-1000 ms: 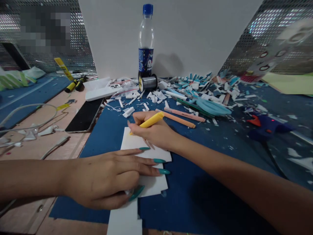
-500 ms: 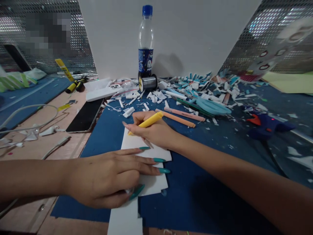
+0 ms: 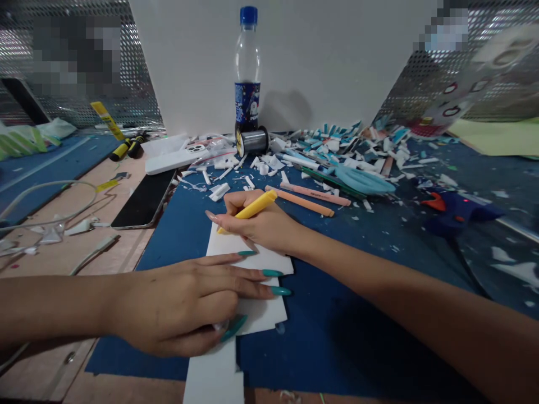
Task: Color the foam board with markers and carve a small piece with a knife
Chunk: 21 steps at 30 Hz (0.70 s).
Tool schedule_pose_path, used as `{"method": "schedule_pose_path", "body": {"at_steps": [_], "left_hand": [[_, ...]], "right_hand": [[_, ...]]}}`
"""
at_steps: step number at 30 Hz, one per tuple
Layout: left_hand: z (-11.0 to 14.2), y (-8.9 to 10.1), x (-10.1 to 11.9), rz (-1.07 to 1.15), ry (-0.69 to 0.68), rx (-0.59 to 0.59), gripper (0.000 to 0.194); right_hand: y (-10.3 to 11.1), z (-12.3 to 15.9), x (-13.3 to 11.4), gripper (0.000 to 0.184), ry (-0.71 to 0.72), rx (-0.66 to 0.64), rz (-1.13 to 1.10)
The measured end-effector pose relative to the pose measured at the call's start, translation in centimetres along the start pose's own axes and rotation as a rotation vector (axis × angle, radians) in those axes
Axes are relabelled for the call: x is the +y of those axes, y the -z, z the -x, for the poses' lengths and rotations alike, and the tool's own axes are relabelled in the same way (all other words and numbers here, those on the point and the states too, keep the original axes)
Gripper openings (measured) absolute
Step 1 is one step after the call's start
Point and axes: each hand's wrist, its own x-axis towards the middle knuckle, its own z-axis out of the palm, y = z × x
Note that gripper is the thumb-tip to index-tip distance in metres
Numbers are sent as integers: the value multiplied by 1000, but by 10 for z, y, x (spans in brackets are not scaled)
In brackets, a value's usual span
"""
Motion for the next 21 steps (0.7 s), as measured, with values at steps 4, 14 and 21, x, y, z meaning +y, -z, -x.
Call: {"method": "schedule_pose_path", "body": {"at_steps": [4,14,21], "left_hand": [[0,0,-1,11,6,4,16],[1,0,1,28,16,-3,14],[0,1,-1,21,10,4,15]], "right_hand": [[0,0,1,39,-17,91,62],[0,0,5,42,48,152,149],[0,0,5,41,9,138,122]]}}
